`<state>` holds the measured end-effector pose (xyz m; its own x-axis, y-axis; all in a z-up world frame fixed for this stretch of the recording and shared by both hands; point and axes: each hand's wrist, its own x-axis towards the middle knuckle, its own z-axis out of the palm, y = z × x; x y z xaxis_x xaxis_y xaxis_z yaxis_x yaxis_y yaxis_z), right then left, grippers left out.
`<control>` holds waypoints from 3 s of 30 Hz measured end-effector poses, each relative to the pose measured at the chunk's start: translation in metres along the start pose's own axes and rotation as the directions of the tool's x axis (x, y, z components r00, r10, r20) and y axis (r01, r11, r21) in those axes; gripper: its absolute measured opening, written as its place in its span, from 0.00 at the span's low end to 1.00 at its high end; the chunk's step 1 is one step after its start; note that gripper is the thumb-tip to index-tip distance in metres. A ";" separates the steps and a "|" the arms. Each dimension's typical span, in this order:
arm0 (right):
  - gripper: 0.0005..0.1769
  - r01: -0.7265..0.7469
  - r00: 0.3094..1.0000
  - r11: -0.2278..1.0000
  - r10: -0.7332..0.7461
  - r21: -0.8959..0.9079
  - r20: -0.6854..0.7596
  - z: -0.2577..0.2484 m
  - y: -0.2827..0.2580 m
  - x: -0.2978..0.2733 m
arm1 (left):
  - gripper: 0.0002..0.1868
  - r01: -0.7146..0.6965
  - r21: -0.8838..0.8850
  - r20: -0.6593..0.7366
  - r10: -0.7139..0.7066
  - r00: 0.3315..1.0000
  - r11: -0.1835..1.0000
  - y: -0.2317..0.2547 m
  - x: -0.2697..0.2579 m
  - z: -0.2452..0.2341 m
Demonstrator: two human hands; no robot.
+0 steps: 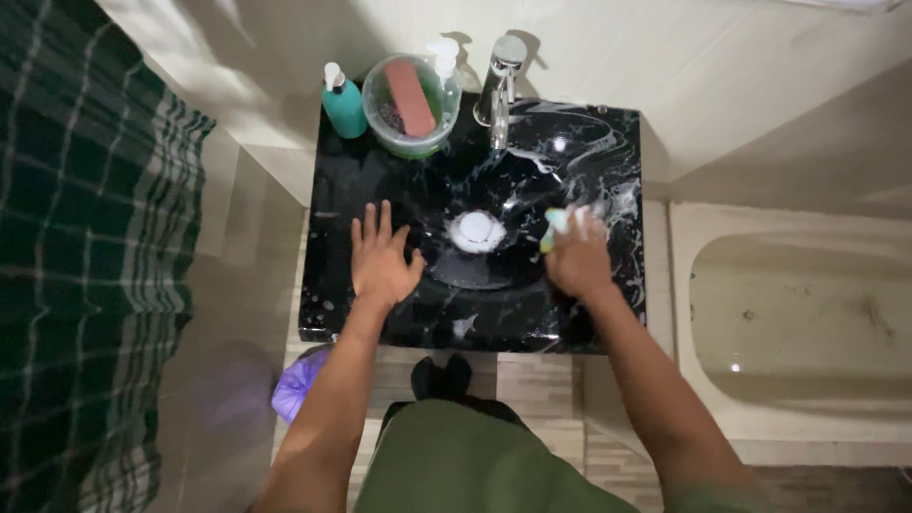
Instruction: The person cleans a bathroom sink and surrounding counter by hand with a sponge and soapy water, wiping the surfaces and the faucet.
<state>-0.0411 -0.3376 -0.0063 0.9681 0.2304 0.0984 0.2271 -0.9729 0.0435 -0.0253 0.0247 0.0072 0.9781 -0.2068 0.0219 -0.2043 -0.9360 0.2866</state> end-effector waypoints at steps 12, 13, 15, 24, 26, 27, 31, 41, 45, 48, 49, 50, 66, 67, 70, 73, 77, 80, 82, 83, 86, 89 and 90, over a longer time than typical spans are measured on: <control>0.25 0.220 0.971 0.659 -0.216 0.720 -0.100 0.027 -0.196 0.022 | 0.25 -0.059 -0.084 -0.121 0.049 0.991 0.995 -0.016 -0.036 0.009; 0.24 0.294 0.954 0.653 -0.245 0.697 -0.173 0.030 -0.194 0.023 | 0.25 -0.059 -0.079 -0.117 0.050 0.992 0.995 -0.016 -0.037 0.011; 0.25 0.050 0.897 0.891 -0.239 0.452 0.373 0.023 -0.165 0.022 | 0.25 -0.060 -0.069 -0.112 0.052 0.992 0.996 -0.017 -0.036 0.011; 0.27 -0.018 0.997 0.997 0.024 -0.078 0.075 0.014 -0.033 -0.017 | 0.25 -0.072 -0.066 -0.093 0.065 0.994 0.995 -0.016 -0.041 0.008; 0.26 -0.007 0.966 0.997 0.025 -0.073 0.257 0.020 -0.063 -0.014 | 0.25 -0.075 -0.059 -0.092 0.069 0.993 0.995 -0.016 -0.043 0.009; 0.25 -0.009 0.892 0.999 0.024 -0.036 0.452 0.023 -0.084 -0.009 | 0.25 -0.081 -0.057 -0.092 0.075 0.993 0.995 -0.015 -0.043 0.009; 0.19 0.165 0.967 0.871 -0.236 0.463 0.100 0.027 -0.175 0.005 | 0.25 -0.067 -0.076 -0.108 0.058 0.992 0.995 -0.014 -0.046 0.009; 0.27 -0.080 0.888 0.994 0.039 0.070 0.458 0.011 -0.087 -0.006 | 0.25 -0.064 -0.103 -0.111 0.052 0.992 0.993 -0.016 -0.048 0.008; 0.31 -0.107 0.989 0.994 0.106 0.001 0.098 -0.004 -0.051 -0.018 | 0.26 -0.057 -0.094 -0.094 0.048 0.994 0.994 -0.017 -0.049 0.006; 0.29 -0.105 0.941 0.981 0.151 -0.162 0.304 -0.014 -0.087 -0.011 | 0.26 -0.075 -0.074 -0.117 0.066 0.991 0.994 -0.017 -0.049 0.008; 0.29 -0.081 0.857 0.990 0.129 -0.118 0.499 -0.018 -0.106 -0.004 | 0.26 -0.067 -0.076 -0.109 0.059 0.992 0.995 -0.017 -0.050 0.008; 0.29 -0.064 0.736 0.996 0.094 -0.069 0.671 -0.019 -0.128 0.004 | 0.26 -0.059 -0.078 -0.100 0.051 0.994 0.995 -0.017 -0.049 0.009; 0.25 0.069 0.821 0.940 -0.243 0.333 0.517 0.039 -0.168 0.033 | 0.30 -0.009 -0.152 -0.113 -0.008 0.994 0.988 -0.018 -0.049 0.004; 0.23 0.094 0.774 0.981 -0.181 0.173 0.606 0.025 -0.147 0.021 | 0.30 -0.009 -0.145 -0.105 -0.006 0.994 0.989 -0.018 -0.048 0.003; 0.24 -0.042 0.829 0.996 0.077 -0.075 0.554 -0.006 -0.078 0.002 | 0.29 -0.009 -0.128 -0.089 -0.003 0.996 0.992 -0.018 -0.048 0.003; 0.28 -0.111 0.937 0.982 0.155 -0.154 0.313 -0.004 -0.040 -0.007 | 0.28 -0.018 -0.119 -0.097 0.006 0.995 0.993 -0.019 -0.048 0.004; 0.33 0.020 0.987 0.985 0.009 -0.172 0.162 0.009 -0.065 0.006 | 0.28 -0.013 -0.108 -0.106 0.001 0.994 0.994 -0.019 -0.049 0.004; 0.26 -0.138 0.716 0.982 0.008 0.129 0.698 0.019 -0.132 0.017 | 0.28 -0.008 -0.096 -0.112 -0.003 0.994 0.995 -0.018 -0.050 0.008; 0.23 0.063 0.821 0.941 -0.239 0.333 0.519 0.036 -0.174 0.030 | 0.28 -0.002 -0.107 -0.120 -0.011 0.993 0.994 -0.019 -0.050 0.008; 0.24 0.097 0.929 0.830 -0.273 0.549 0.248 0.047 -0.192 0.036 | 0.28 -0.003 -0.126 -0.122 -0.012 0.993 0.992 -0.019 -0.050 0.008; 0.23 0.331 0.941 0.693 -0.290 0.640 -0.173 0.064 -0.211 0.050 | 0.28 -0.002 -0.126 -0.114 -0.012 0.993 0.992 -0.021 -0.049 0.008; 0.23 0.310 0.936 0.741 -0.347 0.595 -0.056 0.070 -0.197 0.048 | 0.28 -0.006 -0.111 -0.106 -0.006 0.994 0.994 -0.020 -0.048 0.008; 0.23 0.270 0.933 0.761 -0.359 0.590 0.036 0.067 -0.186 0.045 | 0.29 -0.006 -0.108 -0.105 -0.005 0.994 0.994 -0.020 -0.048 0.007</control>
<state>-0.0326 -0.1471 -0.0769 0.8252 0.5634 0.0401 0.4966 -0.6899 -0.5268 -0.0686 0.0510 -0.0062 0.9779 -0.1708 0.1207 -0.2049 -0.8983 0.3886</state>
